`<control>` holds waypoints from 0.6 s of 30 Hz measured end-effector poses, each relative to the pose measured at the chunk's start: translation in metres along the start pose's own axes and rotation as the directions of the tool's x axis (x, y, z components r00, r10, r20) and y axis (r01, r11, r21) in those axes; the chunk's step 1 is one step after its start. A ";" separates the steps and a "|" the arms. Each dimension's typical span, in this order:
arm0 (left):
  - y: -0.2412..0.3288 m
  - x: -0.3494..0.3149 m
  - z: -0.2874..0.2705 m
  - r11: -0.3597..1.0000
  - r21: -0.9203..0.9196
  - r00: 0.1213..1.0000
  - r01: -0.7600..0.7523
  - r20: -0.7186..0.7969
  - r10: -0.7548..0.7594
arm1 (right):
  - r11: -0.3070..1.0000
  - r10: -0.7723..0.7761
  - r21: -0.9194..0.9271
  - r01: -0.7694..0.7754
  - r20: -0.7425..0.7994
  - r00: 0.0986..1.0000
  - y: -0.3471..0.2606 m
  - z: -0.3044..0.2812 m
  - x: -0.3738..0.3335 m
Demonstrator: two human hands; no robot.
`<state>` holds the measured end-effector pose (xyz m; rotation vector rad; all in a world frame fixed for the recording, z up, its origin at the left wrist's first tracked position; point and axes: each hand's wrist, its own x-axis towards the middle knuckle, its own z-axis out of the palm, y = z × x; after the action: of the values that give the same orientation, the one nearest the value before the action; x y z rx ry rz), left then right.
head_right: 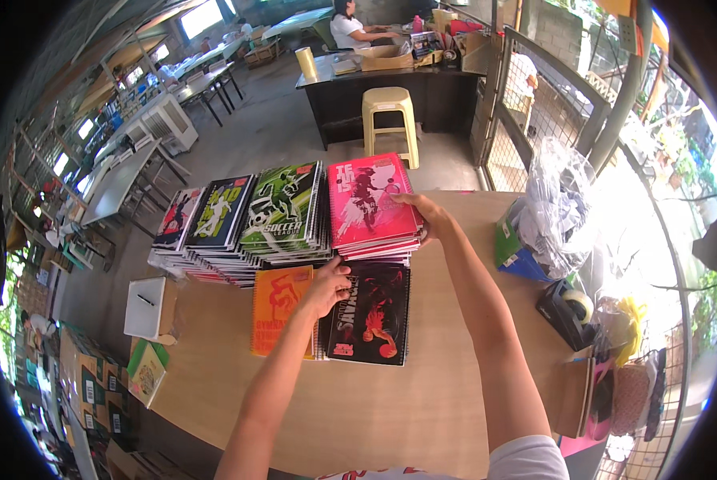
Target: The person sorts various spiral notebooks by their covers, picking them up from a large central stack and placing them into separate categorized piles on a wooden table.
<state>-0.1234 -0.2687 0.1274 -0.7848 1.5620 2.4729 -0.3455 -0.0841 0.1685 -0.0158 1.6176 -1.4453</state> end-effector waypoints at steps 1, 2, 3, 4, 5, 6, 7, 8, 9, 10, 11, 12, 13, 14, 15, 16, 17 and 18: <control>0.000 0.003 -0.003 0.997 0.062 0.996 -0.036 -0.076 0.041 | 1.000 0.007 -0.016 -0.007 -0.023 1.000 0.001 0.001 0.001; 0.003 0.006 -0.007 0.997 0.069 1.000 -0.028 -0.009 0.029 | 0.999 0.012 -0.031 -0.013 -0.023 1.000 0.001 0.000 0.001; 0.006 0.010 -0.012 0.998 0.057 0.999 -0.032 -0.014 0.033 | 0.999 -0.003 -0.044 0.003 -0.008 1.000 0.001 0.002 0.000; 0.007 0.013 -0.015 0.998 0.055 0.999 0.006 0.033 -0.008 | 0.998 -0.018 -0.058 0.018 0.009 1.000 0.001 0.004 -0.001; 0.009 0.016 -0.019 0.997 0.055 0.996 0.044 0.081 -0.049 | 0.997 -0.014 -0.070 0.015 0.013 1.000 0.000 0.007 0.000; 0.012 0.015 -0.015 0.992 0.114 0.997 0.049 0.056 -0.056 | 0.998 -0.023 -0.060 0.021 -0.033 0.999 0.001 0.004 0.000; 0.008 0.017 -0.017 0.993 0.106 0.997 0.051 0.060 -0.058 | 0.998 -0.031 -0.050 0.027 -0.079 0.996 0.003 0.002 0.001; 0.005 0.017 -0.018 0.989 0.141 0.994 0.043 0.094 -0.057 | 0.998 -0.026 -0.056 0.022 -0.083 0.996 0.004 -0.004 -0.002; 0.004 0.019 -0.019 0.983 0.181 0.990 0.028 0.130 -0.052 | 1.000 -0.005 -0.018 0.004 -0.073 0.997 0.005 -0.015 -0.008; 0.003 0.022 -0.023 0.984 0.176 0.992 0.026 0.120 -0.047 | 1.000 0.019 0.018 -0.019 -0.049 0.999 0.006 -0.019 -0.007; 0.003 0.028 -0.025 0.993 0.118 0.998 -0.028 0.054 0.022 | 1.000 0.020 0.011 -0.020 -0.038 0.999 0.010 -0.017 -0.003; 0.002 0.036 -0.020 0.995 0.060 0.997 -0.080 0.000 0.080 | 0.979 -0.130 0.169 0.116 0.071 0.989 0.019 -0.022 0.001; 0.006 0.039 -0.014 0.996 0.049 0.997 -0.075 -0.003 0.075 | 0.917 -0.286 0.333 0.221 0.159 0.945 0.025 -0.022 0.004; 0.013 0.045 -0.007 0.996 -0.021 0.994 -0.083 -0.069 0.082 | 0.921 -0.276 0.326 0.213 0.160 0.948 0.028 -0.023 0.009; 0.020 0.049 0.000 0.991 -0.092 0.988 -0.093 -0.131 0.080 | 0.910 -0.269 0.369 0.188 0.180 0.946 0.028 -0.026 0.010; 0.030 0.050 0.006 0.991 -0.097 0.989 -0.089 -0.129 0.076 | 0.893 -0.269 0.418 0.166 0.201 0.942 0.028 -0.027 0.011; 0.039 0.050 0.012 0.991 -0.125 0.999 -0.037 -0.035 0.033 | 0.895 -0.264 0.415 0.163 0.197 0.944 0.029 -0.029 0.011; 0.047 0.050 0.011 0.990 -0.141 0.999 0.010 0.050 -0.003 | 0.887 -0.252 0.437 0.149 0.186 0.950 0.028 -0.024 0.012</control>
<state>-0.1874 -0.2891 0.1453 -0.7394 1.3776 2.6005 -0.3517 -0.0636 0.1366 -0.1115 1.1106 -1.8542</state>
